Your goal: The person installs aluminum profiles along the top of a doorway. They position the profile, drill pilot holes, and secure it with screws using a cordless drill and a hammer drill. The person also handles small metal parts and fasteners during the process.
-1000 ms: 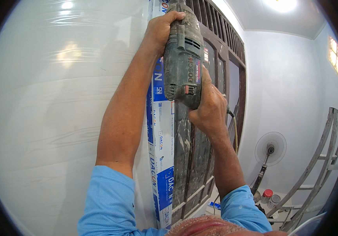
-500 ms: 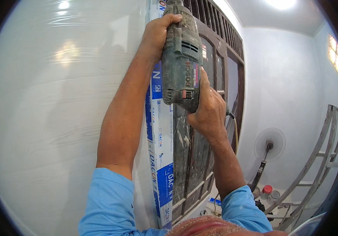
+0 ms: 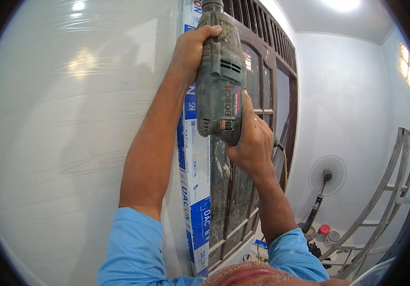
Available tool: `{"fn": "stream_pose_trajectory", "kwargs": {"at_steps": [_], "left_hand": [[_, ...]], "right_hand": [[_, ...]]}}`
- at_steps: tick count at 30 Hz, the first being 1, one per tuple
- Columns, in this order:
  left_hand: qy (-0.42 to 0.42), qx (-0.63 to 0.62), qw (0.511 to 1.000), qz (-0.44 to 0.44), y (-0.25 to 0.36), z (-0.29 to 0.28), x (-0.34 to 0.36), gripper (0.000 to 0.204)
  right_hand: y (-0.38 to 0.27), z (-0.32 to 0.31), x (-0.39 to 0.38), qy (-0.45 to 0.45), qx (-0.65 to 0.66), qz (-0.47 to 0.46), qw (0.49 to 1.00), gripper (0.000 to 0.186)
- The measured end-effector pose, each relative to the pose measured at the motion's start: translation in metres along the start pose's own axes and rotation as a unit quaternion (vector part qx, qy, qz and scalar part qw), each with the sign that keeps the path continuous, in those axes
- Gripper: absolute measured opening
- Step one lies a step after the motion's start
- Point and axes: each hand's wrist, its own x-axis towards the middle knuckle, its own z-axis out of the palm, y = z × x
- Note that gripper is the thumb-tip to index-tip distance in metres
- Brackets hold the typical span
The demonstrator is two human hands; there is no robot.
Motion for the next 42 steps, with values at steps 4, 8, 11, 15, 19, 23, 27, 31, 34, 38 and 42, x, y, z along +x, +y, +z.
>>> {"fn": "stream_pose_trajectory", "kwargs": {"at_steps": [4,8,11,15,19,23,27,31,34,38,42], "left_hand": [[0.004,0.020,1.000,0.006,-0.001,0.000,-0.012,0.029],[-0.037,0.031,0.999,0.002,-0.007,-0.005,-0.027,0.030],[-0.024,0.027,0.999,0.009,-0.009,0.002,-0.043,0.028],[-0.009,0.015,1.000,-0.023,-0.012,0.004,-0.056,0.027],[0.042,0.025,0.999,-0.023,-0.015,0.010,-0.072,0.034],[0.042,0.045,0.998,-0.021,-0.011,0.014,-0.092,0.037],[0.061,0.031,0.997,-0.048,-0.020,0.012,-0.107,0.040],[0.063,-0.013,0.996,-0.061,-0.032,0.028,-0.143,0.043],[0.070,0.042,0.993,-0.080,-0.037,0.043,-0.183,0.051],[0.040,-0.004,0.990,-0.134,-0.057,0.071,-0.257,0.060],[0.051,-0.047,0.968,-0.241,-0.093,0.098,-0.345,0.066]], "right_hand": [[-0.002,0.000,-0.012,-0.004,-0.003,-0.006,1.000,0.103],[-0.009,-0.003,-0.029,-0.017,-0.010,0.007,1.000,0.101],[-0.006,0.000,-0.041,0.010,-0.002,-0.014,1.000,0.101],[-0.005,-0.001,-0.055,-0.010,-0.010,-0.013,1.000,0.099],[-0.011,-0.003,-0.067,-0.008,-0.008,-0.017,1.000,0.098],[-0.018,-0.009,-0.083,-0.032,-0.017,-0.009,0.999,0.101],[-0.018,-0.009,-0.097,-0.038,0.004,-0.017,0.999,0.103],[-0.014,-0.024,-0.135,-0.111,0.037,0.025,0.993,0.112],[-0.020,-0.062,-0.144,-0.260,0.108,0.083,0.956,0.126],[-0.017,-0.110,-0.162,-0.336,0.374,0.263,0.823,0.140],[-0.048,-0.125,-0.183,-0.286,0.350,0.432,0.781,0.146]]}}
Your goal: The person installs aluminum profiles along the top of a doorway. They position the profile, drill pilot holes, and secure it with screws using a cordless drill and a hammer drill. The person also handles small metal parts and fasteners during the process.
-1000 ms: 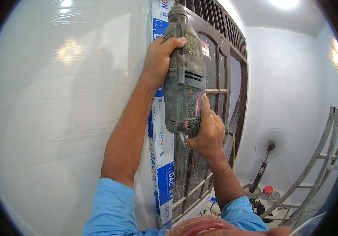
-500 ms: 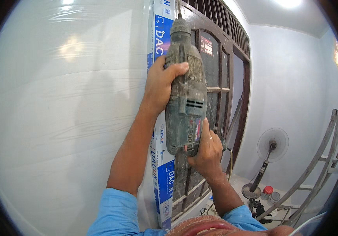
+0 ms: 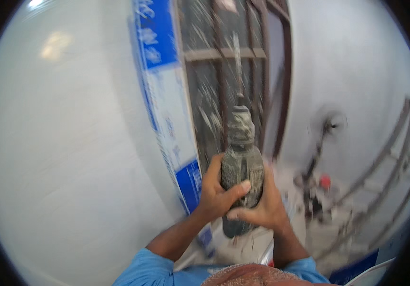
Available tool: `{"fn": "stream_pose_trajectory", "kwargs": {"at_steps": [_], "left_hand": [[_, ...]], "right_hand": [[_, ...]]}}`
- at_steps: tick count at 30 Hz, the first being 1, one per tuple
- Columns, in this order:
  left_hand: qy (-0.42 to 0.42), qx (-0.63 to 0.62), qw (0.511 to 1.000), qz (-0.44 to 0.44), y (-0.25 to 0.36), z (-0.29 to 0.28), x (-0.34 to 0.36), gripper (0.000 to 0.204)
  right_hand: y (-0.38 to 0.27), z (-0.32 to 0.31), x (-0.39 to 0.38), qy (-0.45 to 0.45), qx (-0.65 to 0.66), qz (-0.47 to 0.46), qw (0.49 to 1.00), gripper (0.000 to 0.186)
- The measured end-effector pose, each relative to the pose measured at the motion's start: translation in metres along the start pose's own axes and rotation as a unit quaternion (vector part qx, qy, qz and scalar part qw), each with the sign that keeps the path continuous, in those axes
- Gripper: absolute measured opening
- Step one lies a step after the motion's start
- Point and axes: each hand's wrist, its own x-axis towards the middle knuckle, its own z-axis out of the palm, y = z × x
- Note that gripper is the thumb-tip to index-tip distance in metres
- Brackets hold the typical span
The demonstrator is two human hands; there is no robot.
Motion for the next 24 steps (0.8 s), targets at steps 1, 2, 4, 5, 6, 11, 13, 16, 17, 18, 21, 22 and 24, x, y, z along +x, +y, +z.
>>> {"fn": "stream_pose_trajectory", "kwargs": {"at_steps": [1,2,4,5,6,11,13,16,17,18,21,22,24], "left_hand": [[-0.003,-0.008,0.999,-0.038,-0.023,0.004,-0.023,0.068],[0.005,-0.012,0.996,-0.087,-0.042,0.009,-0.043,0.068],[0.007,-0.033,0.991,-0.127,-0.089,0.013,-0.089,0.069],[0.026,-0.050,0.976,-0.208,-0.097,0.018,-0.114,0.065],[0.050,-0.064,0.954,-0.287,-0.102,0.023,-0.137,0.062],[-0.022,-0.119,0.858,-0.500,-0.176,0.016,-0.286,0.050],[-0.043,-0.172,0.803,-0.569,-0.185,0.024,-0.344,0.051],[-0.196,-0.131,0.741,-0.629,-0.219,0.021,-0.420,0.059],[-0.263,-0.102,0.711,-0.645,-0.231,0.011,-0.454,0.061],[-0.329,-0.076,0.680,-0.652,-0.246,0.005,-0.487,0.063],[-0.399,-0.021,0.617,-0.678,-0.272,0.006,-0.534,0.067],[-0.396,-0.005,0.591,-0.703,-0.285,0.000,-0.559,0.067],[-0.353,0.022,0.579,-0.735,-0.311,-0.014,-0.618,0.064]], "right_hand": [[0.016,0.004,-0.019,0.020,-0.025,0.045,0.998,0.148],[0.022,0.008,-0.044,0.036,-0.074,0.097,0.992,0.148],[0.040,0.021,-0.088,0.056,-0.145,0.176,0.972,0.146],[0.049,0.032,-0.115,0.057,-0.168,0.214,0.961,0.145],[0.060,0.043,-0.142,0.066,-0.177,0.258,0.948,0.141],[0.092,0.093,-0.262,0.067,-0.091,0.500,0.859,0.118],[0.111,0.123,-0.331,0.071,-0.098,0.559,0.820,0.109],[0.117,0.139,-0.403,0.081,-0.070,0.673,0.732,0.105],[0.117,0.147,-0.434,0.084,-0.050,0.707,0.700,0.104],[0.119,0.156,-0.465,0.085,-0.055,0.728,0.678,0.104],[0.141,0.183,-0.568,0.092,-0.085,0.775,0.619,0.103],[0.149,0.195,-0.604,0.099,-0.097,0.789,0.598,0.103],[0.176,0.216,-0.663,0.082,-0.111,0.836,0.531,0.099]]}}
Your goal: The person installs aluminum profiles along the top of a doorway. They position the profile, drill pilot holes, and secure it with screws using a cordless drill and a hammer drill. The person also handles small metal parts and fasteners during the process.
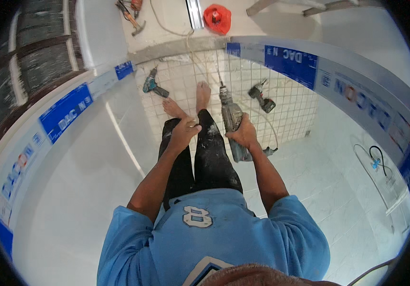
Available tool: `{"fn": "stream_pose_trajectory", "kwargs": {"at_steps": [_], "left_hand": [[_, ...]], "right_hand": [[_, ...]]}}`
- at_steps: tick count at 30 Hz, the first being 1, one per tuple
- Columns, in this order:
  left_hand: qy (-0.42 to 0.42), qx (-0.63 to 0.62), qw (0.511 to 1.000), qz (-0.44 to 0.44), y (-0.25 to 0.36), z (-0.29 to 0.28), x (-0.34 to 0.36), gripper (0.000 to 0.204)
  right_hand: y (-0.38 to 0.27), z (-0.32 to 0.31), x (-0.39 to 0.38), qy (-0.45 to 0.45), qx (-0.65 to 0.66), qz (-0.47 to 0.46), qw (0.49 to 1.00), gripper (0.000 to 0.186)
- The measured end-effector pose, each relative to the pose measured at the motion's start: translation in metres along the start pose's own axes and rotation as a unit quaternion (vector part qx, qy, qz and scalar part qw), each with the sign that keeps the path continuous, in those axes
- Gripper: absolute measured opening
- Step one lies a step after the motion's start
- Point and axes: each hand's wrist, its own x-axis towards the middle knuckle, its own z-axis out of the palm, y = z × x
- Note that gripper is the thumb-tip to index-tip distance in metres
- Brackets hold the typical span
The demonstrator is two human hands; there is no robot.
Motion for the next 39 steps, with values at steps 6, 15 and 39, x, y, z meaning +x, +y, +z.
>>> {"fn": "stream_pose_trajectory", "kwargs": {"at_steps": [6,15,39], "left_hand": [[0.079,-0.094,0.985,-0.123,-0.090,0.007,0.055,0.054],[0.070,-0.193,0.966,-0.159,-0.178,0.019,0.118,0.044],[0.083,-0.295,0.941,-0.146,-0.136,0.000,0.177,0.054]], "right_hand": [[0.120,0.124,0.153,0.078,0.022,0.132,0.988,0.096],[0.177,0.232,0.354,0.205,0.151,0.230,0.939,0.096],[-0.102,0.033,0.680,0.261,-0.216,-0.072,0.938,0.029]]}}
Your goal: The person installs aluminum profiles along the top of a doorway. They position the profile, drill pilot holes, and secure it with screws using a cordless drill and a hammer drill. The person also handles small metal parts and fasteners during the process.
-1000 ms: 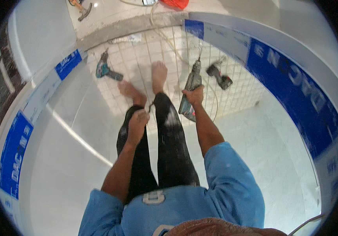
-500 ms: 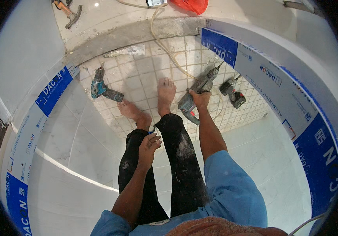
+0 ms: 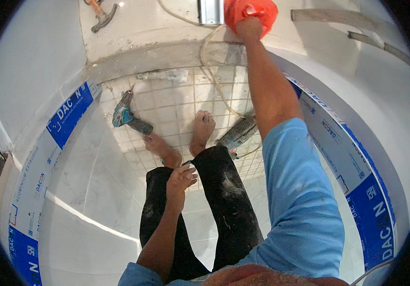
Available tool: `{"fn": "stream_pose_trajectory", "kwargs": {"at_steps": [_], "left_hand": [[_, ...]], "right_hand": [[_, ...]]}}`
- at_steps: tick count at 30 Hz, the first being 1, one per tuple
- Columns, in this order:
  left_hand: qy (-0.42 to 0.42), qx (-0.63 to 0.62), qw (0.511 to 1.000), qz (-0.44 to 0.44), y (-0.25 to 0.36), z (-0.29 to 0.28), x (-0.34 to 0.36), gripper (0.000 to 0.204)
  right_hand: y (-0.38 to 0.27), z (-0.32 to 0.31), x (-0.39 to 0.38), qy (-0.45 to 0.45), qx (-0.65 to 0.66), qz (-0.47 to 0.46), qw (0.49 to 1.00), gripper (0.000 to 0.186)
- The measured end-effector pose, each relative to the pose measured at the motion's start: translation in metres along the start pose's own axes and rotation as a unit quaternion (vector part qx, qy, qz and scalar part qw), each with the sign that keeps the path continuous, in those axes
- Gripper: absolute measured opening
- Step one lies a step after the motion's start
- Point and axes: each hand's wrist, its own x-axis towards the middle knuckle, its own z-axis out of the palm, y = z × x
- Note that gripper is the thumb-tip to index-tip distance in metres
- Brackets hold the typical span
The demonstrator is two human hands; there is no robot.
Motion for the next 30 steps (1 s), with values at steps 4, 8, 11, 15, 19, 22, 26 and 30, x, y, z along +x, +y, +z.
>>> {"fn": "stream_pose_trajectory", "kwargs": {"at_steps": [4,8,11,15,19,22,26,30], "left_hand": [[0.039,-0.033,0.999,-0.004,0.002,-0.013,0.004,0.055],[0.022,-0.064,0.998,0.001,0.000,-0.008,0.006,0.054],[0.019,-0.054,0.998,-0.011,-0.001,-0.003,0.005,0.054],[0.030,-0.061,0.998,-0.002,0.005,-0.004,0.001,0.053],[0.037,-0.039,0.998,-0.009,0.007,-0.008,0.006,0.051],[0.026,-0.048,0.998,0.004,0.009,-0.006,0.004,0.050],[0.019,-0.045,0.999,0.004,0.004,-0.004,0.003,0.050],[0.028,-0.037,0.999,0.001,0.008,0.000,0.003,0.049]], "right_hand": [[-0.006,0.025,0.004,0.015,0.075,0.087,0.993,0.037],[0.012,0.049,0.015,-0.013,0.056,0.046,0.997,0.044],[0.019,0.054,0.017,0.014,0.094,0.076,0.993,0.040],[0.016,0.043,0.002,0.172,0.194,0.058,0.964,0.033],[0.027,0.040,0.016,0.184,0.149,0.037,0.971,0.031],[0.023,0.039,0.013,0.157,0.115,0.031,0.980,0.029],[0.039,0.044,0.007,0.190,0.219,0.094,0.953,0.029],[0.039,0.036,-0.006,0.133,0.204,0.106,0.964,0.028]]}}
